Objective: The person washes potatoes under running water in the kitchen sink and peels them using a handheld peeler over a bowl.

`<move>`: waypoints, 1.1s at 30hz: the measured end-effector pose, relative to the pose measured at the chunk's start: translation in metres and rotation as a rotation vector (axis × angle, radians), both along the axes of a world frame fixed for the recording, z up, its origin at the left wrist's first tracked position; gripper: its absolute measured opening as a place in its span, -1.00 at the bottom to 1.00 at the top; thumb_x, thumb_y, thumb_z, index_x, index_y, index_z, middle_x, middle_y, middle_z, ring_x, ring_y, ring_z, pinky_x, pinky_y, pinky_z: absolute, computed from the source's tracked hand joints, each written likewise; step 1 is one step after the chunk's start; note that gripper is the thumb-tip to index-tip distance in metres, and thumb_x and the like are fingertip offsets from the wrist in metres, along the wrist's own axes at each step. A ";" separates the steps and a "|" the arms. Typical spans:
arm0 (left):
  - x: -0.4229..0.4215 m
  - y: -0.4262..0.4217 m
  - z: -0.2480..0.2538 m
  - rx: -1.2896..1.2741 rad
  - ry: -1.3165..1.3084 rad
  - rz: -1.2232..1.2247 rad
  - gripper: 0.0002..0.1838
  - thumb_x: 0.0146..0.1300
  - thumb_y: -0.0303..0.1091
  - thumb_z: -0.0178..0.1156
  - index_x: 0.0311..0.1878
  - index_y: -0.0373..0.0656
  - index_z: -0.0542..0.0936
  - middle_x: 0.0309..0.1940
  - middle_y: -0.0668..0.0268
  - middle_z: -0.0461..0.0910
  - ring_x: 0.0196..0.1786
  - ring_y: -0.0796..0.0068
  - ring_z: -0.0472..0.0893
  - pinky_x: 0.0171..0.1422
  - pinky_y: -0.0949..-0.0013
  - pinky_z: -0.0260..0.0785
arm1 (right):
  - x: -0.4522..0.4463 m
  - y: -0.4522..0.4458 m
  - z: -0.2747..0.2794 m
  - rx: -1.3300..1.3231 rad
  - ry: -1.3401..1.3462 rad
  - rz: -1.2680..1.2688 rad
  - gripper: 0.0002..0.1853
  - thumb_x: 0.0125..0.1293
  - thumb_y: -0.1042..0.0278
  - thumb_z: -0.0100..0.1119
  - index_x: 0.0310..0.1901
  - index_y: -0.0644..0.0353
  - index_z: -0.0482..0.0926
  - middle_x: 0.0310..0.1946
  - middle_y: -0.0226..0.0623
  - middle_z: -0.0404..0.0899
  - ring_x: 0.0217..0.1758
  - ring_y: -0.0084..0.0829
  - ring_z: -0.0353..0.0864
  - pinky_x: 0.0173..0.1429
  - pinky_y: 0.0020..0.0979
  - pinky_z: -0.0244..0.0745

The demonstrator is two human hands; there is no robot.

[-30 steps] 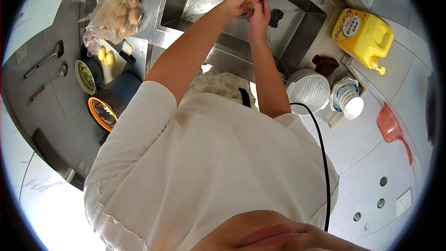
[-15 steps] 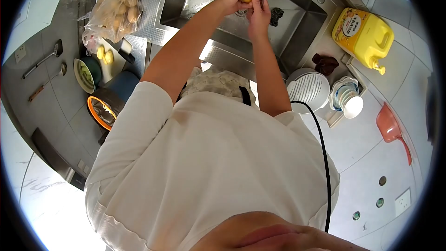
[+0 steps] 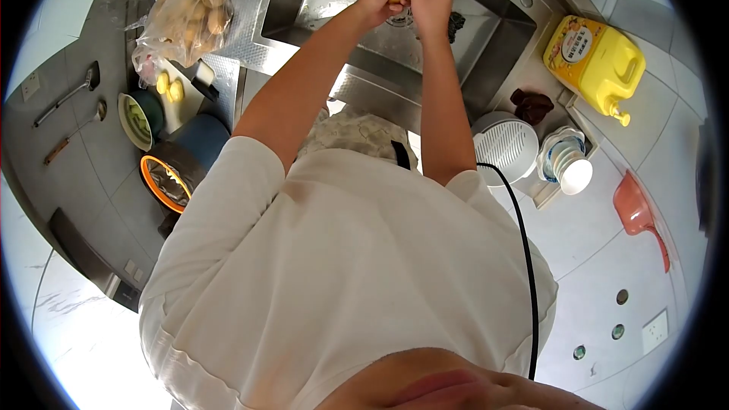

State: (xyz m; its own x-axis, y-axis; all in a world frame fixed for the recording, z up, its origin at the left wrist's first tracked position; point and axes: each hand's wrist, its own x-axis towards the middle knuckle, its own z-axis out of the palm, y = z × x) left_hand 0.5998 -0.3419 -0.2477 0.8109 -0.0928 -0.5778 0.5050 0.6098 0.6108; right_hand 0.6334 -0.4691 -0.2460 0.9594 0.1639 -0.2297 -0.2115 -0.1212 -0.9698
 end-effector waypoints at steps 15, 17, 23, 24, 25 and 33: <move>-0.018 -0.002 0.014 -0.102 0.172 0.028 -0.59 0.54 -0.04 0.19 0.23 -0.11 0.46 -0.06 0.18 0.66 -0.09 0.22 0.74 -0.07 0.41 0.67 | 0.089 0.062 -0.037 -0.060 -0.387 -0.147 -0.58 0.36 0.30 0.44 0.11 0.42 0.60 0.03 -0.11 0.72 0.07 -0.32 0.68 0.16 -0.32 0.54; -0.026 -0.004 0.017 -0.060 0.151 0.040 -0.52 0.35 -0.28 0.46 0.22 -0.12 0.46 0.01 0.19 0.64 0.01 0.09 0.77 0.15 0.24 0.73 | 0.087 0.054 -0.029 0.013 -0.269 -0.147 -0.61 0.37 0.27 0.44 0.04 0.42 0.63 -0.04 -0.10 0.74 0.03 -0.31 0.69 0.14 -0.32 0.54; -0.041 -0.006 0.019 0.811 -0.101 0.059 -0.59 0.28 -0.38 0.45 0.14 -0.14 0.53 -0.01 0.20 0.69 -0.05 0.21 0.79 -0.01 0.24 0.71 | 0.048 0.023 -0.012 -0.028 -0.409 -0.152 -0.73 0.47 0.26 0.32 -0.05 0.35 0.68 -0.27 -0.31 0.69 -0.19 -0.51 0.61 -0.07 -0.37 0.51; -0.045 -0.007 0.019 0.810 -0.104 0.059 -0.59 0.28 -0.38 0.45 0.14 -0.14 0.53 -0.01 0.20 0.69 -0.05 0.21 0.79 -0.01 0.24 0.71 | 0.030 0.016 0.003 -0.015 -0.417 -0.183 -0.78 0.51 0.28 0.27 -0.07 0.30 0.68 -0.38 -0.48 0.62 -0.27 -0.69 0.52 -0.16 -0.50 0.46; -0.049 -0.008 0.019 1.136 -0.224 0.089 -0.59 0.29 -0.35 0.43 0.16 -0.11 0.53 0.01 0.16 0.69 0.01 0.20 0.78 0.03 0.20 0.67 | 0.019 0.011 -0.006 0.003 -0.448 -0.230 -0.74 0.51 0.25 0.27 -0.04 0.31 0.68 -0.40 -0.37 0.62 -0.29 -0.57 0.57 -0.14 -0.43 0.48; -0.066 -0.003 -0.045 1.277 0.161 -0.736 -0.43 0.18 -0.22 0.41 0.29 -0.01 0.56 0.10 0.00 0.70 0.17 -0.10 0.68 0.23 -0.02 0.57 | -0.093 -0.061 -0.075 -0.357 0.272 0.137 -0.66 0.62 0.13 0.12 0.10 0.20 0.72 -0.11 -0.32 0.79 -0.21 -0.56 0.61 -0.03 -0.41 0.49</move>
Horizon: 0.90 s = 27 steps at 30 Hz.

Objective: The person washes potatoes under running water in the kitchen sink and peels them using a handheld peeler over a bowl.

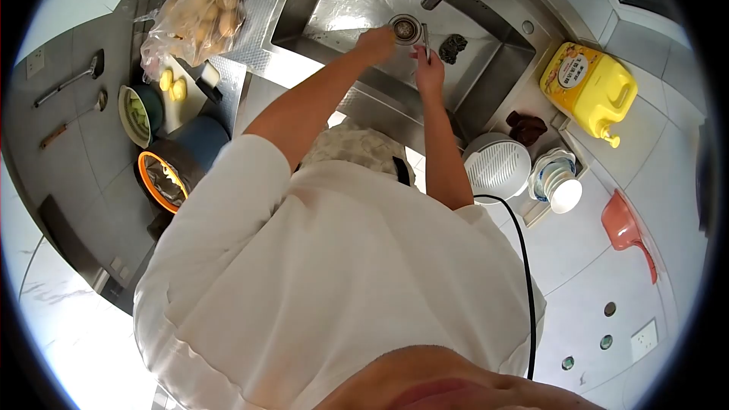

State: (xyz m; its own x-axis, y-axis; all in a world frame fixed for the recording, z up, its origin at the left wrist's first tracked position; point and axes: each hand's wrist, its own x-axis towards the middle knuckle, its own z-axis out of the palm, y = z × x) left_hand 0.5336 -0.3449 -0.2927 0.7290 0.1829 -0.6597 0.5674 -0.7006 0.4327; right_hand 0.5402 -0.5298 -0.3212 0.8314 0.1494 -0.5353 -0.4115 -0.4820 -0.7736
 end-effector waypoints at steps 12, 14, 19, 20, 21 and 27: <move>-0.002 -0.014 0.015 0.193 0.227 -0.148 -0.56 0.22 -0.51 0.32 0.17 0.05 0.57 0.27 0.19 0.60 0.12 -0.12 0.68 0.20 0.01 0.59 | -0.021 -0.044 -0.020 -0.343 -0.295 0.187 -0.71 0.60 0.15 0.13 0.06 0.19 0.67 -0.22 0.01 0.73 -0.24 -0.11 0.66 -0.11 -0.28 0.55; -0.013 -0.018 0.021 0.143 -0.102 -0.071 -0.55 0.21 -0.52 0.31 0.17 0.07 0.59 0.28 0.23 0.60 0.13 -0.11 0.68 0.20 0.02 0.60 | -0.019 -0.047 -0.023 -0.317 -0.133 0.391 -0.67 0.59 0.10 0.12 0.05 0.22 0.64 -0.25 0.15 0.67 -0.21 0.09 0.64 -0.10 -0.17 0.55; -0.005 -0.007 0.063 -0.073 -1.071 -0.109 -0.55 0.21 -0.33 0.35 0.20 0.14 0.63 0.22 0.18 0.64 0.10 -0.05 0.69 0.23 0.07 0.58 | -0.007 -0.010 0.083 0.070 -0.363 -0.157 -0.59 0.54 -0.05 0.13 -0.06 0.18 0.68 -0.25 0.09 0.71 -0.16 0.17 0.70 -0.08 0.09 0.53; 0.005 0.000 0.058 -0.068 -1.082 -0.105 -0.55 0.21 -0.33 0.35 0.20 0.14 0.63 0.22 0.18 0.64 0.10 -0.05 0.69 0.23 0.07 0.58 | -0.006 -0.012 0.061 -0.165 -0.330 0.008 -0.58 0.56 -0.05 0.09 -0.02 0.18 0.69 -0.27 0.01 0.74 -0.17 0.10 0.72 -0.04 0.02 0.56; 0.013 0.008 0.042 -0.077 -0.384 -0.202 -0.57 0.21 -0.32 0.38 0.17 0.08 0.63 0.07 0.22 0.67 -0.03 0.11 0.73 0.10 0.16 0.61 | -0.012 -0.022 0.025 -0.404 -0.287 0.179 -0.56 0.59 -0.06 0.04 0.02 0.17 0.70 -0.28 -0.06 0.77 -0.18 0.03 0.74 0.01 -0.04 0.58; -0.034 0.006 0.054 -0.469 -0.349 0.304 -0.57 0.25 -0.24 0.42 0.15 -0.07 0.59 -0.16 0.29 0.70 -0.37 0.46 0.70 -0.27 0.31 0.61 | -0.008 -0.014 0.058 -0.210 -0.087 0.205 -0.61 0.57 0.01 0.08 0.03 0.16 0.73 -0.41 -0.26 0.77 -0.33 -0.29 0.70 -0.13 -0.24 0.54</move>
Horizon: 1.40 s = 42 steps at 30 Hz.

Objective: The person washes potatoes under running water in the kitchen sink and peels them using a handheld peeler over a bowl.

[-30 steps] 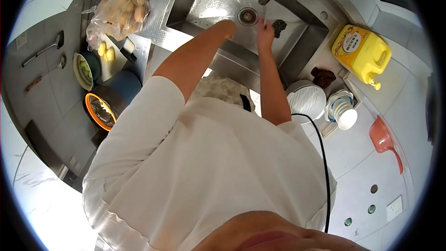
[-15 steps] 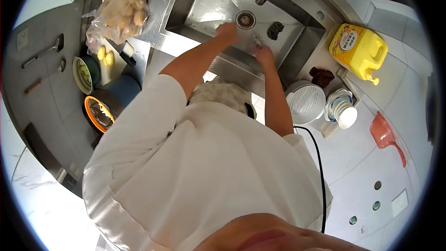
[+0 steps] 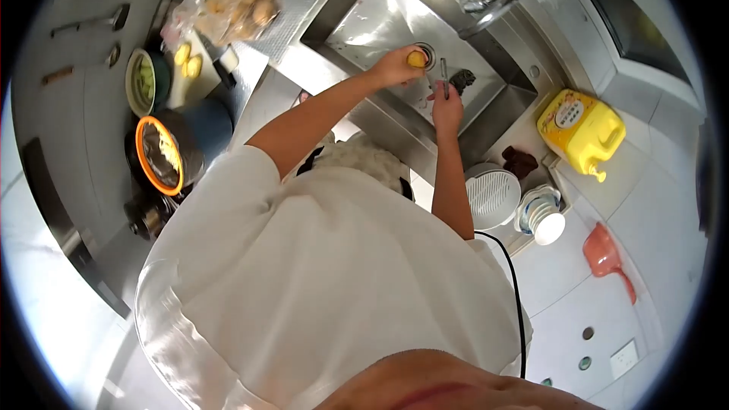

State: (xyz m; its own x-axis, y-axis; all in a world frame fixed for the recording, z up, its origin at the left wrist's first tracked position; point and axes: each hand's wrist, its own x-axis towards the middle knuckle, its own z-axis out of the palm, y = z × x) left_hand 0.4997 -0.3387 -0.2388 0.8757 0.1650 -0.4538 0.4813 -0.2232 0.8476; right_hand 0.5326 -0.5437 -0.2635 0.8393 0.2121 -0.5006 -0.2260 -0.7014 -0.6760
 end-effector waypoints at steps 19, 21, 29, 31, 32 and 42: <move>-0.457 0.188 0.254 -0.363 -0.594 1.224 -0.46 0.34 -0.60 0.27 0.36 -0.26 0.39 0.07 0.17 0.64 -0.02 0.36 0.76 0.03 0.40 0.73 | -0.221 0.328 0.233 0.640 0.066 1.063 -0.76 0.60 0.22 0.17 0.06 0.18 0.70 -0.49 -0.60 0.42 -0.41 -0.74 0.30 -0.33 -0.55 0.25; -0.494 0.193 0.254 -0.318 -0.539 1.265 -0.62 0.35 -0.56 0.31 0.20 -0.36 0.53 -0.10 0.27 0.69 -0.15 0.48 0.77 -0.13 0.53 0.73 | -0.273 0.350 0.238 0.767 0.011 1.172 -0.75 0.59 0.21 0.19 0.02 0.22 0.69 -0.47 -0.52 0.58 -0.40 -0.72 0.45 -0.30 -0.52 0.35; -0.571 0.204 0.236 -0.225 -0.412 1.211 -0.76 0.20 -0.42 0.49 -0.21 -0.25 0.60 -0.54 0.37 0.57 -0.59 0.65 0.43 -0.53 0.49 0.21 | -0.390 0.382 0.250 0.734 -0.213 1.427 -0.73 0.50 0.06 0.27 -0.04 0.08 0.71 -0.50 -0.27 0.68 -0.50 -0.31 0.65 -0.34 -0.36 0.47; -0.577 0.205 0.234 -0.249 -0.386 1.206 -0.75 0.19 -0.41 0.51 -0.22 -0.25 0.60 -0.54 0.38 0.56 -0.60 0.66 0.43 -0.53 0.50 0.21 | -0.400 0.382 0.253 0.720 -0.270 1.453 -0.73 0.50 0.05 0.27 -0.05 0.07 0.72 -0.50 -0.26 0.69 -0.48 -0.24 0.67 -0.34 -0.32 0.51; -0.578 0.207 0.234 -0.268 -0.362 1.201 -0.75 0.17 -0.41 0.52 -0.23 -0.25 0.60 -0.55 0.38 0.56 -0.60 0.66 0.43 -0.52 0.51 0.22 | -0.403 0.384 0.256 0.710 -0.329 1.479 -0.73 0.49 0.04 0.26 -0.05 0.05 0.72 -0.49 -0.25 0.69 -0.46 -0.17 0.70 -0.33 -0.27 0.54; -0.572 0.204 0.241 -0.278 -0.535 1.234 -0.64 0.26 -0.51 0.40 0.11 -0.26 0.61 -0.11 0.34 0.75 -0.55 0.73 0.42 -0.51 0.57 0.24 | -0.356 0.423 0.252 0.492 -0.505 1.423 -0.67 0.51 -0.07 0.21 -0.17 0.01 0.75 -0.54 -0.18 0.66 -0.46 -0.04 0.67 -0.35 -0.15 0.54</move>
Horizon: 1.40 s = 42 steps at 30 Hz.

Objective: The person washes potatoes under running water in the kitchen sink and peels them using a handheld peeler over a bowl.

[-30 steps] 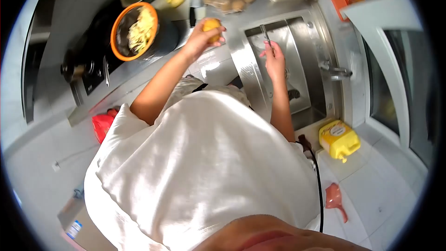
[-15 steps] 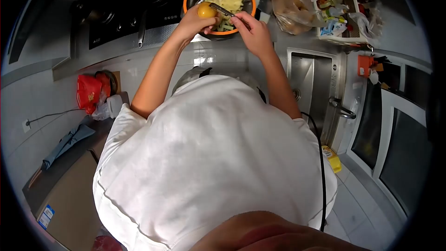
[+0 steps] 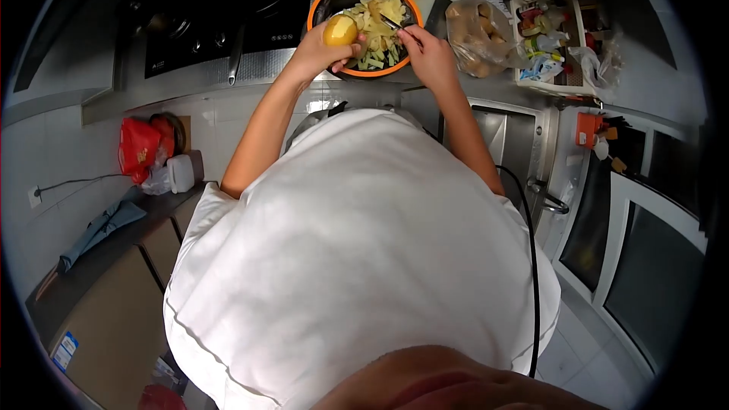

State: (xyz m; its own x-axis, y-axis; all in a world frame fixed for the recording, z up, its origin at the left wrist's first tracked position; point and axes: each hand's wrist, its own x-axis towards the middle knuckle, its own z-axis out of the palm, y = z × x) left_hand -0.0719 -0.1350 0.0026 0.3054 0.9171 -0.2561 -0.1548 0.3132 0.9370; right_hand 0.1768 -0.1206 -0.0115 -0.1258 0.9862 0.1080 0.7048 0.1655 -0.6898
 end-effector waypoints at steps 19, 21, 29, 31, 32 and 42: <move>0.005 0.001 -0.003 -0.243 -0.186 0.018 -0.80 0.26 -0.60 0.29 -0.05 -0.29 0.59 -0.35 0.37 0.58 -0.52 0.76 0.40 -0.54 0.62 0.12 | -0.003 0.011 -0.017 0.071 -0.022 0.007 -0.71 0.48 -0.03 0.25 -0.18 -0.02 0.77 -0.52 -0.19 0.69 -0.43 0.00 0.69 -0.36 -0.12 0.57; 0.002 0.003 -0.004 -0.184 -0.067 0.015 -0.72 0.25 -0.62 0.32 0.02 -0.29 0.57 -0.23 0.33 0.65 -0.48 0.74 0.47 -0.52 0.60 0.18 | 0.003 0.008 -0.009 0.043 0.010 0.015 -0.71 0.48 -0.03 0.26 -0.17 -0.01 0.77 -0.51 -0.18 0.69 -0.43 0.00 0.69 -0.36 -0.14 0.56; 0.015 0.006 -0.045 0.096 0.235 0.217 -0.44 0.11 -0.55 0.46 0.23 -0.30 0.56 -0.04 0.32 0.72 -0.08 0.58 0.68 0.00 0.47 0.58 | -0.031 -0.020 0.016 0.042 0.099 0.183 -0.70 0.47 -0.04 0.27 -0.19 0.01 0.73 -0.61 -0.20 0.61 -0.54 -0.07 0.64 -0.42 -0.15 0.52; 0.016 0.003 -0.039 0.067 0.235 0.198 -0.45 0.12 -0.56 0.45 0.22 -0.30 0.57 -0.05 0.32 0.73 -0.06 0.57 0.69 0.03 0.47 0.58 | -0.036 -0.024 0.003 0.142 0.029 0.194 -0.68 0.46 -0.10 0.26 -0.21 -0.03 0.74 -0.62 -0.18 0.61 -0.54 -0.03 0.64 -0.44 -0.09 0.52; 0.016 0.001 -0.037 0.040 0.236 0.183 -0.47 0.12 -0.57 0.44 0.21 -0.30 0.58 -0.05 0.31 0.73 -0.05 0.56 0.69 0.07 0.46 0.58 | -0.034 -0.019 -0.003 0.142 0.029 0.194 -0.68 0.46 -0.10 0.26 -0.21 -0.03 0.74 -0.62 -0.18 0.61 -0.54 -0.03 0.64 -0.44 -0.09 0.52; 0.008 -0.002 -0.060 0.172 0.315 0.199 -0.40 0.08 -0.54 0.46 0.21 -0.35 0.47 -0.05 0.18 0.74 0.00 0.49 0.73 0.11 0.40 0.60 | -0.005 -0.017 0.003 -0.030 0.060 0.024 -0.69 0.50 -0.02 0.25 -0.19 0.06 0.72 -0.52 -0.16 0.68 -0.45 -0.04 0.69 -0.38 -0.14 0.54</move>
State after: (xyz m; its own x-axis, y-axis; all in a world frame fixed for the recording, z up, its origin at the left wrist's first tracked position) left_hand -0.0639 -0.1372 -0.0575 0.0492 0.9881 -0.1460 0.1060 0.1402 0.9844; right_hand 0.1716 -0.1373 -0.0084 -0.1435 0.9859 0.0862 0.6584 0.1601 -0.7355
